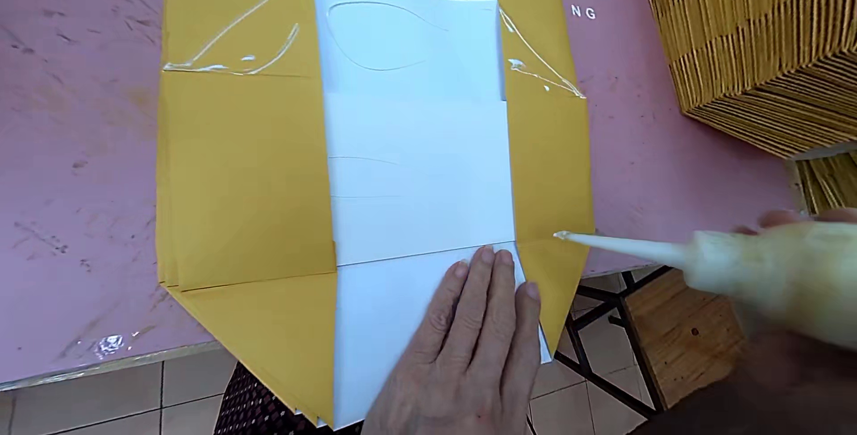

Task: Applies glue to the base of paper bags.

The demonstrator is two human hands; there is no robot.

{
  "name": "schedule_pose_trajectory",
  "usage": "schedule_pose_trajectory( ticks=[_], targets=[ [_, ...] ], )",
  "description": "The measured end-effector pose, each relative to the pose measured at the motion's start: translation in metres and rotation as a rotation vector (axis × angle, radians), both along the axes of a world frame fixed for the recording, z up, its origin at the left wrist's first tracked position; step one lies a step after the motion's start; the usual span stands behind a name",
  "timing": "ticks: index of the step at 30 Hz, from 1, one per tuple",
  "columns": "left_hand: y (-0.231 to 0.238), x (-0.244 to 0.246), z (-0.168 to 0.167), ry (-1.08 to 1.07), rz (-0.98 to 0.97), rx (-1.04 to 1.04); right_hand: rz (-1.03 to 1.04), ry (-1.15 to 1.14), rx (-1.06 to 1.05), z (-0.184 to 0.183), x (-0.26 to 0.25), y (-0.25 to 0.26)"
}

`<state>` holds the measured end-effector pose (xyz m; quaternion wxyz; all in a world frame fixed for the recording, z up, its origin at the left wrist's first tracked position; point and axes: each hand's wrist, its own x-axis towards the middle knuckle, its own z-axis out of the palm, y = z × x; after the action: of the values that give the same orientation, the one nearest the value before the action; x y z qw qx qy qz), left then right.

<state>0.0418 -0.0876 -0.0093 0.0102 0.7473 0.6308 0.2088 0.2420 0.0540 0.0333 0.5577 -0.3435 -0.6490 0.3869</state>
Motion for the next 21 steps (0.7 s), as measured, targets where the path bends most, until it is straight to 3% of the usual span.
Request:
schedule_pose_trajectory(
  ticks=[6, 14, 21],
  targets=[
    [0.000, 0.000, 0.002, 0.020, -0.002, -0.030, -0.098, 0.018, -0.143, -0.014, -0.002, 0.038],
    [-0.002, -0.001, -0.005, 0.047, -0.018, -0.010, 0.107, -0.019, -0.069, -0.001, -0.022, 0.037],
    [-0.003, -0.001, -0.006, 0.070, -0.015, -0.025, -0.067, -0.051, -0.122, 0.001, 0.011, 0.041]
  ],
)
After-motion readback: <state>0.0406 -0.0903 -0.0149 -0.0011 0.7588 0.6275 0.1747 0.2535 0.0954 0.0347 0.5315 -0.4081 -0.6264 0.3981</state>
